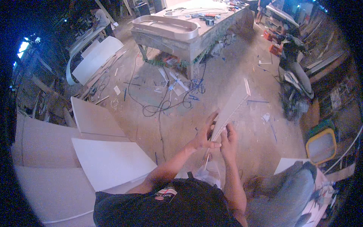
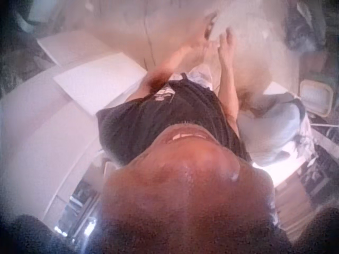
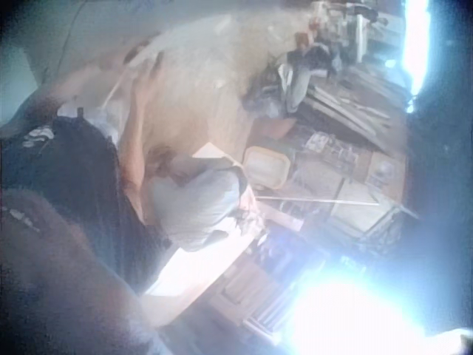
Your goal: The person handles a curved wooden frame and a slatted wooden piece on a workbench. They use a sanding block to smooth the slatted piece, then align and fit the slatted piece into the curved frame. The person repeatedly adjusts the fit of the components.
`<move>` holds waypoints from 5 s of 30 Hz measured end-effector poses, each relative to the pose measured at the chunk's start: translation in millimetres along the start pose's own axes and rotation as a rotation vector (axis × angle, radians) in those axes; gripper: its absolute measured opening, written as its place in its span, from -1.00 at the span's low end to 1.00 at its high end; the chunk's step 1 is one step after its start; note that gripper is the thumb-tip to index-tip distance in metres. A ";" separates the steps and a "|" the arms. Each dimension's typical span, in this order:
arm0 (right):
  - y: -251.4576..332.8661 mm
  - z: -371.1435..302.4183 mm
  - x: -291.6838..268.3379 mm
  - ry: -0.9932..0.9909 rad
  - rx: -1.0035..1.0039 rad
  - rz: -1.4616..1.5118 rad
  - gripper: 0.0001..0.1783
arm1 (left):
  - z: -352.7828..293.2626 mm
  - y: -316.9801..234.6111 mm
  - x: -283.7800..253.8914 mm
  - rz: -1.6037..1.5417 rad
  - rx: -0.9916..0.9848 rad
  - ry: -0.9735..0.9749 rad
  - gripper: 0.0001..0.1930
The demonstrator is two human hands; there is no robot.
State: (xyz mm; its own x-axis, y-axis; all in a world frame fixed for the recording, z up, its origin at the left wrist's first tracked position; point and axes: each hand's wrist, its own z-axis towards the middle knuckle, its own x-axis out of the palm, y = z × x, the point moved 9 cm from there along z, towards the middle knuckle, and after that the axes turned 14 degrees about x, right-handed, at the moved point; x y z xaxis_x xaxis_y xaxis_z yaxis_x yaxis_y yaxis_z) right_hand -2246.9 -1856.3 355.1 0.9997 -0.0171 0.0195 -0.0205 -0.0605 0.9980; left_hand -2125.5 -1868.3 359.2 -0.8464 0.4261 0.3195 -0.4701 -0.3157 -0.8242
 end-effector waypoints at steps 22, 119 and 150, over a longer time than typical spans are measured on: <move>-26.2 498.4 -89.5 0.035 0.357 -0.234 -0.49 | 517.6 198.8 -176.4 -0.329 0.109 -0.305 -0.09; 102.9 1336.1 121.7 0.487 -0.112 -1.019 -0.43 | 1061.8 300.3 -780.8 0.140 0.152 -1.028 -0.39; 104.6 1329.4 134.0 0.489 -0.228 -1.048 -0.57 | 1054.7 407.7 -690.1 0.180 -0.046 -1.089 0.07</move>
State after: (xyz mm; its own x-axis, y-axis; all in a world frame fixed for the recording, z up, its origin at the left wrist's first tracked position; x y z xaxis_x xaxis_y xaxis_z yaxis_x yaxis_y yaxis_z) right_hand -2136.1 -3191.7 381.2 0.4272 0.3226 -0.8446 0.7683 0.3630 0.5272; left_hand -1997.0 -3185.3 295.8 -0.6795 -0.6050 0.4150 -0.3271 -0.2565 -0.9095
